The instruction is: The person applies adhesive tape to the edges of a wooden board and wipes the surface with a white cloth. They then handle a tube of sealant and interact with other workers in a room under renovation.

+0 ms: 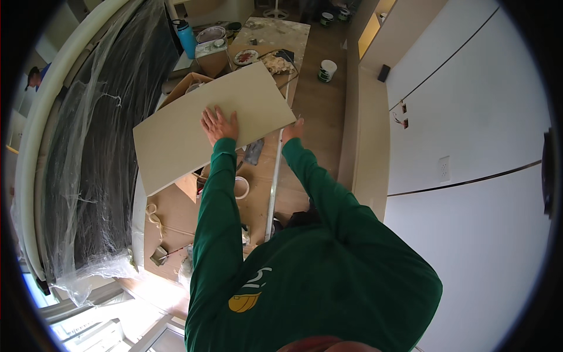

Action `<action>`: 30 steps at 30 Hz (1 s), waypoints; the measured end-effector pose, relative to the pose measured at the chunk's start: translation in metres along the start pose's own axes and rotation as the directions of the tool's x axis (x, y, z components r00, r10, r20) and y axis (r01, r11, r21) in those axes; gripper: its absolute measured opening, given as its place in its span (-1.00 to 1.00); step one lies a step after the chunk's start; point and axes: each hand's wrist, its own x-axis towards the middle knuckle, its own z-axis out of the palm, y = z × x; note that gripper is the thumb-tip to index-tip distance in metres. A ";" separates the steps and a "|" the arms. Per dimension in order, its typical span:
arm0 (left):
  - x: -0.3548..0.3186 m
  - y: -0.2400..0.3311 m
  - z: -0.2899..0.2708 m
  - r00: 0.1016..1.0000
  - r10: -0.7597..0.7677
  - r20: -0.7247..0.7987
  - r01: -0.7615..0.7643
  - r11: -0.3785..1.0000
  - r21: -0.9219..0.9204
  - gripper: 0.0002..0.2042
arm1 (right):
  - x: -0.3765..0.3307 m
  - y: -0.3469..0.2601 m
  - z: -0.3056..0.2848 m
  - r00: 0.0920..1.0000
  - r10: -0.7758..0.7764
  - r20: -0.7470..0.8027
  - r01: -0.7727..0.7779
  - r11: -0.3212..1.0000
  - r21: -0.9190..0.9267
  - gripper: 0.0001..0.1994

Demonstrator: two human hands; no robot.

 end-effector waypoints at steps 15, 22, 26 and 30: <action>0.008 0.011 -0.011 0.997 0.035 0.068 -0.041 0.996 0.082 -0.29 | 0.056 0.081 -0.021 0.929 0.344 0.136 -0.369 0.890 0.267 -0.52; 0.008 0.017 -0.015 0.998 0.018 0.066 -0.021 0.998 0.059 -0.30 | 0.027 0.171 -0.147 0.677 0.326 0.660 -0.647 0.691 0.322 -0.64; 0.011 0.031 -0.018 0.997 0.005 0.073 -0.005 1.000 0.003 -0.31 | 0.037 0.209 -0.244 0.599 0.484 0.638 -0.687 0.720 0.099 -0.66; 0.007 0.019 -0.012 0.999 -0.018 0.028 0.019 0.999 -0.049 -0.32 | 0.053 0.165 -0.289 0.665 0.507 0.548 -0.597 0.802 -0.017 -0.64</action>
